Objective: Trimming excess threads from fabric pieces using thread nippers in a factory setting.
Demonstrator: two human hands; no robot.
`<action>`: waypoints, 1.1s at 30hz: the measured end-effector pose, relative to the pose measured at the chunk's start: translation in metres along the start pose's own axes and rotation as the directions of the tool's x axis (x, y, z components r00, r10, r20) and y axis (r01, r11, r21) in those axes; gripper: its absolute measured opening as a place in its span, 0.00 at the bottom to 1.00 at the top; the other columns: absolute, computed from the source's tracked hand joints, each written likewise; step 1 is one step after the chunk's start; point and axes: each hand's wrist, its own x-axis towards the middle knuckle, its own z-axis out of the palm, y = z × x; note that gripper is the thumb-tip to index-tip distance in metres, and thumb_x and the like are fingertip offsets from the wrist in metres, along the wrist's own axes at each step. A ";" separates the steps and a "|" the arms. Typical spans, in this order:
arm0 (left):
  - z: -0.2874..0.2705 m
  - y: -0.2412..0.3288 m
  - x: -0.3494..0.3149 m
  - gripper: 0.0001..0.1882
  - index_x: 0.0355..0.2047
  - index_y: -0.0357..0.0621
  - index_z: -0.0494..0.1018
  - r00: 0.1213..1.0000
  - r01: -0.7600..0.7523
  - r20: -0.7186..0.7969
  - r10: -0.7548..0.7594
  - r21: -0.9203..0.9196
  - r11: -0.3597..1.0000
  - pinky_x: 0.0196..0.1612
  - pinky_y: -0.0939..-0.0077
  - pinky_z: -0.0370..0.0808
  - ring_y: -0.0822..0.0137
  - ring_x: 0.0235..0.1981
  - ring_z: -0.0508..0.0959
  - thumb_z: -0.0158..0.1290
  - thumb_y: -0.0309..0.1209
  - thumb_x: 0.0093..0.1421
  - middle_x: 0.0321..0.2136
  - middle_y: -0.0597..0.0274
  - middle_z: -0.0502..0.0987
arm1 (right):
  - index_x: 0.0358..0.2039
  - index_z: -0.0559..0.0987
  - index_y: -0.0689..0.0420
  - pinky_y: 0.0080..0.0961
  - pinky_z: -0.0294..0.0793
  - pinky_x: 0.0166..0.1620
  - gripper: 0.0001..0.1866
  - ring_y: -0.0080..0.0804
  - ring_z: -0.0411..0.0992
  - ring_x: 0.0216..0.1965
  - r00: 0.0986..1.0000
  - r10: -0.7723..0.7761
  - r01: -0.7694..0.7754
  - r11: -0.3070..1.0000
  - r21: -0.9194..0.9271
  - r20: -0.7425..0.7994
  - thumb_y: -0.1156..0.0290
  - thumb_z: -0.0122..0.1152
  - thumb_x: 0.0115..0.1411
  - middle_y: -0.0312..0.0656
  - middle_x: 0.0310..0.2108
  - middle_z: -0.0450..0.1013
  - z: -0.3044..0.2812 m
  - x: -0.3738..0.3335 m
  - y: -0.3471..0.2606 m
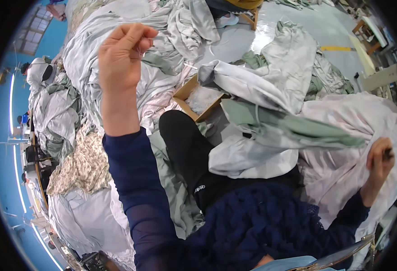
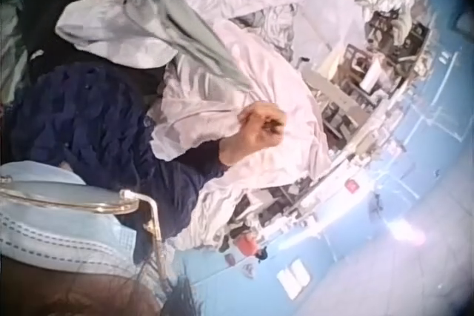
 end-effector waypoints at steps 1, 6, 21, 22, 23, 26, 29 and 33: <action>-0.015 -0.014 -0.001 0.06 0.31 0.32 0.76 0.996 0.037 -0.088 -0.032 0.054 0.998 0.33 0.83 0.74 0.75 0.23 0.75 0.54 0.24 0.61 0.28 0.52 0.80 | 0.26 0.67 0.56 0.11 0.49 0.18 0.11 0.14 0.54 0.13 0.998 0.068 -0.068 0.998 -0.009 -0.010 0.69 0.51 0.66 0.32 0.17 0.60 -0.006 0.008 0.006; -0.050 -0.051 -0.012 0.04 0.29 0.35 0.76 0.947 0.136 -0.304 -0.104 0.084 0.987 0.29 0.86 0.72 0.77 0.22 0.74 0.55 0.24 0.60 0.26 0.54 0.80 | 0.28 0.67 0.55 0.10 0.49 0.17 0.10 0.10 0.53 0.13 0.991 0.132 -0.133 0.991 -0.032 -0.033 0.70 0.49 0.68 0.29 0.18 0.59 -0.070 0.026 0.078; 0.013 -0.029 -0.066 0.06 0.29 0.34 0.73 0.925 0.291 -0.148 -0.349 -0.314 0.904 0.20 0.87 0.62 0.81 0.18 0.66 0.52 0.24 0.63 0.27 0.50 0.78 | 0.47 0.76 0.62 0.20 0.71 0.33 0.24 0.27 0.73 0.37 0.940 -0.175 0.218 0.969 -0.119 0.294 0.85 0.65 0.47 0.42 0.46 0.73 0.168 0.037 0.038; 0.017 -0.028 -0.069 0.06 0.29 0.34 0.73 0.924 0.287 -0.161 -0.346 -0.307 0.908 0.20 0.87 0.62 0.81 0.18 0.66 0.52 0.24 0.63 0.27 0.50 0.78 | 0.49 0.76 0.60 0.22 0.72 0.34 0.25 0.31 0.73 0.40 0.942 -0.173 0.217 0.968 -0.129 0.287 0.85 0.66 0.47 0.44 0.48 0.73 0.202 0.047 0.026; 0.019 -0.028 -0.071 0.06 0.29 0.34 0.73 0.937 0.271 -0.153 -0.313 -0.244 0.931 0.19 0.87 0.61 0.81 0.17 0.65 0.52 0.24 0.63 0.27 0.51 0.78 | 0.50 0.75 0.59 0.25 0.73 0.36 0.27 0.35 0.73 0.43 0.945 -0.168 0.214 0.966 -0.144 0.280 0.84 0.67 0.46 0.45 0.50 0.72 0.232 0.056 0.013; 0.028 -0.016 -0.074 0.06 0.28 0.34 0.73 0.950 0.268 -0.133 -0.284 -0.125 0.955 0.18 0.87 0.58 0.83 0.16 0.64 0.52 0.24 0.62 0.26 0.53 0.78 | 0.46 0.77 0.58 0.25 0.74 0.36 0.24 0.39 0.75 0.39 0.960 -0.106 0.102 0.994 0.026 0.260 0.85 0.66 0.45 0.46 0.44 0.75 0.290 0.074 0.022; 0.024 -0.011 -0.085 0.08 0.27 0.34 0.75 0.950 0.293 -0.176 -0.257 0.223 0.930 0.18 0.88 0.55 0.84 0.17 0.62 0.52 0.24 0.62 0.23 0.58 0.77 | 0.40 0.79 0.60 0.24 0.73 0.35 0.19 0.40 0.75 0.33 0.903 -0.192 0.217 0.976 -0.022 0.385 0.87 0.63 0.45 0.45 0.34 0.76 0.312 0.069 0.056; 0.010 -0.063 -0.119 0.10 0.27 0.34 0.78 0.974 0.226 -0.151 -0.169 0.704 0.673 0.22 0.83 0.63 0.82 0.19 0.66 0.54 0.29 0.61 0.17 0.63 0.75 | 0.34 0.79 0.61 0.23 0.72 0.34 0.16 0.39 0.74 0.28 0.950 -0.165 0.148 0.986 0.081 0.266 0.90 0.55 0.44 0.45 0.27 0.74 0.301 0.059 0.048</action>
